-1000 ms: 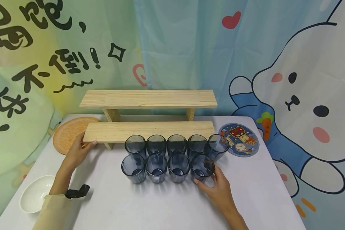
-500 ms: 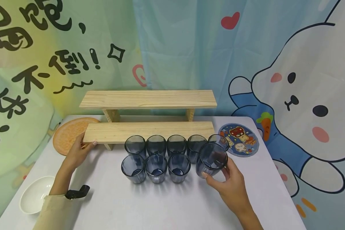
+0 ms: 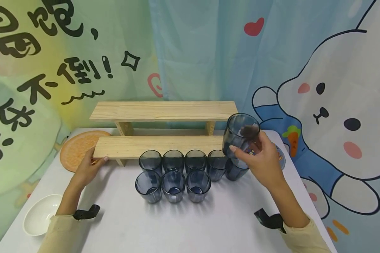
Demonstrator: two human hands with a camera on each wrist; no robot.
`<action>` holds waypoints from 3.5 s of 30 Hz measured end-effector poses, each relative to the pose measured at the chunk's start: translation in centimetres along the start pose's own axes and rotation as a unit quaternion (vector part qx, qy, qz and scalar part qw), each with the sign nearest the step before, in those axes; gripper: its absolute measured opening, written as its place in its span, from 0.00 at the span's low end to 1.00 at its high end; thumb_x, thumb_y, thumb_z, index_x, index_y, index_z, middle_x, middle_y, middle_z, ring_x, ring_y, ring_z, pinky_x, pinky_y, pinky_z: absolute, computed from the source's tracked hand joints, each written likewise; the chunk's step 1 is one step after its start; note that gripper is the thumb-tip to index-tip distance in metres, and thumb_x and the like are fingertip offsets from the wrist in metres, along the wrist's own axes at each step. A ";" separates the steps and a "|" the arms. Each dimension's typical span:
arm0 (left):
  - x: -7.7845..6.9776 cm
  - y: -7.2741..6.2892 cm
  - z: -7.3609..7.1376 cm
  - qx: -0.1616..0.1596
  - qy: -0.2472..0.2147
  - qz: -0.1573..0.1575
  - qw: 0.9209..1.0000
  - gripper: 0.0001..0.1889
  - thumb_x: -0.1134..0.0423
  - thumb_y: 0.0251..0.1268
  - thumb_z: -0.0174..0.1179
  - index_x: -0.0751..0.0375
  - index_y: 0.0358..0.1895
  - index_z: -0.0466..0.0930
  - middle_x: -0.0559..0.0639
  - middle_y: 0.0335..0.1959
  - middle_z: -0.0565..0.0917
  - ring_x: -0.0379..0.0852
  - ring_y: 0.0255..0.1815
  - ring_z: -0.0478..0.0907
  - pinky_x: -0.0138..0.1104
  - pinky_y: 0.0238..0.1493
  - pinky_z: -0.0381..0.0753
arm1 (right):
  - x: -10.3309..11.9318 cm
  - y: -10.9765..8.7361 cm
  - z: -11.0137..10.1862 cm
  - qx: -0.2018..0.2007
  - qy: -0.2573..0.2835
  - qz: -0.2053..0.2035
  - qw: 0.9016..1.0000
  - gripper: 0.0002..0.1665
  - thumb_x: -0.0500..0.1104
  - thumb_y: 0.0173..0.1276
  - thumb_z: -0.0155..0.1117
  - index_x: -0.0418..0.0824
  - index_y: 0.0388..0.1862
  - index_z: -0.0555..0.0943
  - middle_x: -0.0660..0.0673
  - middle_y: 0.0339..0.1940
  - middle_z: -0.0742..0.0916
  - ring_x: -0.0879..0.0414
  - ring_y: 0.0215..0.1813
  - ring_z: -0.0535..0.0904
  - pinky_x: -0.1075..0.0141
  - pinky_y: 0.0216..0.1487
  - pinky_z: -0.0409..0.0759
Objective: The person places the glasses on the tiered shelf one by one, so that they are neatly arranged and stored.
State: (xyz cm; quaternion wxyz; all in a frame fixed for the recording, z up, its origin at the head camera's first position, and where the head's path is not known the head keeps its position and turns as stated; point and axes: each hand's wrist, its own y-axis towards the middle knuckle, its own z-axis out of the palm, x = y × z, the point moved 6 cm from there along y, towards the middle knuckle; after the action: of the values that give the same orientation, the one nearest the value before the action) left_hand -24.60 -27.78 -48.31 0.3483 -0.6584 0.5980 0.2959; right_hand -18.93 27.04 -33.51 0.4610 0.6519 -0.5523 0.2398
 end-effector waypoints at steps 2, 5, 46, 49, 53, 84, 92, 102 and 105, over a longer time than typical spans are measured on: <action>0.0 0.0 0.0 -0.001 0.000 0.001 1.000 0.44 0.55 0.83 0.57 0.69 0.85 0.39 0.77 0.82 0.54 0.74 0.83 0.53 0.62 0.80 0.58 | -0.2 1.8 0.0 0.000 0.004 -0.002 1.000 0.36 0.38 0.70 0.76 0.36 0.73 0.72 0.45 0.68 0.78 0.51 0.75 0.75 0.79 0.66 0.73; 0.0 0.0 -0.1 -0.004 -0.003 0.008 1.000 0.43 0.56 0.84 0.57 0.70 0.85 0.39 0.78 0.82 0.54 0.74 0.83 0.53 0.62 0.80 0.58 | -0.6 4.4 0.2 0.003 0.008 0.008 1.000 0.37 0.43 0.71 0.75 0.38 0.74 0.71 0.45 0.69 0.78 0.52 0.74 0.75 0.70 0.73 0.73; 0.3 0.0 -0.2 0.000 0.017 -0.002 1.000 0.45 0.48 0.83 0.56 0.67 0.86 0.39 0.75 0.83 0.53 0.74 0.83 0.52 0.64 0.80 0.55 | -5.6 16.6 3.6 -0.007 -0.006 0.063 0.998 0.51 0.64 0.72 0.70 0.35 0.79 0.64 0.31 0.75 0.73 0.38 0.79 0.67 0.46 0.80 0.66; 0.3 0.0 -0.2 0.002 0.015 -0.002 1.000 0.46 0.48 0.83 0.56 0.66 0.86 0.38 0.75 0.83 0.53 0.74 0.83 0.53 0.64 0.80 0.56 | -5.5 16.5 3.6 -0.007 -0.006 0.055 0.998 0.51 0.63 0.72 0.70 0.34 0.79 0.64 0.31 0.76 0.73 0.38 0.79 0.66 0.46 0.81 0.64; 0.3 -0.1 -0.2 0.002 0.012 -0.004 1.000 0.46 0.48 0.83 0.56 0.66 0.86 0.38 0.75 0.83 0.53 0.74 0.83 0.54 0.64 0.80 0.56 | -5.6 16.3 3.6 -0.005 -0.003 0.045 0.999 0.51 0.62 0.73 0.70 0.34 0.80 0.63 0.31 0.77 0.72 0.38 0.81 0.65 0.46 0.82 0.63; 0.2 -0.1 -0.3 0.018 0.019 -0.015 1.000 0.48 0.44 0.84 0.53 0.67 0.86 0.34 0.77 0.83 0.50 0.76 0.81 0.55 0.65 0.79 0.56 | -1.7 3.1 -0.1 0.020 -0.026 0.018 0.999 0.24 0.50 0.82 0.63 0.35 0.66 0.80 0.51 0.53 0.86 0.71 0.52 0.81 0.82 0.53 0.78; 0.0 0.0 -0.2 0.024 0.016 -0.008 1.000 0.47 0.46 0.84 0.53 0.68 0.86 0.34 0.78 0.83 0.50 0.76 0.82 0.53 0.63 0.80 0.56 | -2.1 -5.2 4.5 0.041 0.108 0.022 0.993 0.19 0.35 0.79 0.64 0.29 0.65 0.78 0.44 0.59 0.85 0.65 0.60 0.84 0.76 0.61 0.80; -0.1 0.0 0.0 0.027 0.015 -0.003 1.000 0.48 0.45 0.84 0.52 0.68 0.85 0.33 0.78 0.82 0.51 0.75 0.82 0.55 0.62 0.80 0.57 | -5.3 -10.6 10.1 0.041 0.203 0.057 0.977 0.37 0.26 0.71 0.68 0.25 0.76 0.65 0.30 0.73 0.75 0.66 0.72 0.75 0.72 0.72 0.72; -0.1 -0.1 -0.1 0.026 0.008 0.004 1.000 0.47 0.46 0.84 0.52 0.69 0.85 0.33 0.79 0.82 0.51 0.74 0.81 0.57 0.61 0.80 0.58 | -5.8 -11.1 11.4 0.060 0.198 0.084 0.975 0.43 0.29 0.70 0.71 0.26 0.79 0.62 0.28 0.76 0.71 0.61 0.75 0.72 0.75 0.73 0.69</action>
State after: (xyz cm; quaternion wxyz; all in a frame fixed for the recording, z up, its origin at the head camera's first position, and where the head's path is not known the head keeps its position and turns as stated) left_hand -24.47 -27.75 -48.18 0.3596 -0.6488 0.6110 0.2765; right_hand -12.36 19.68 -47.25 0.4998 0.5694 -0.4873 0.4342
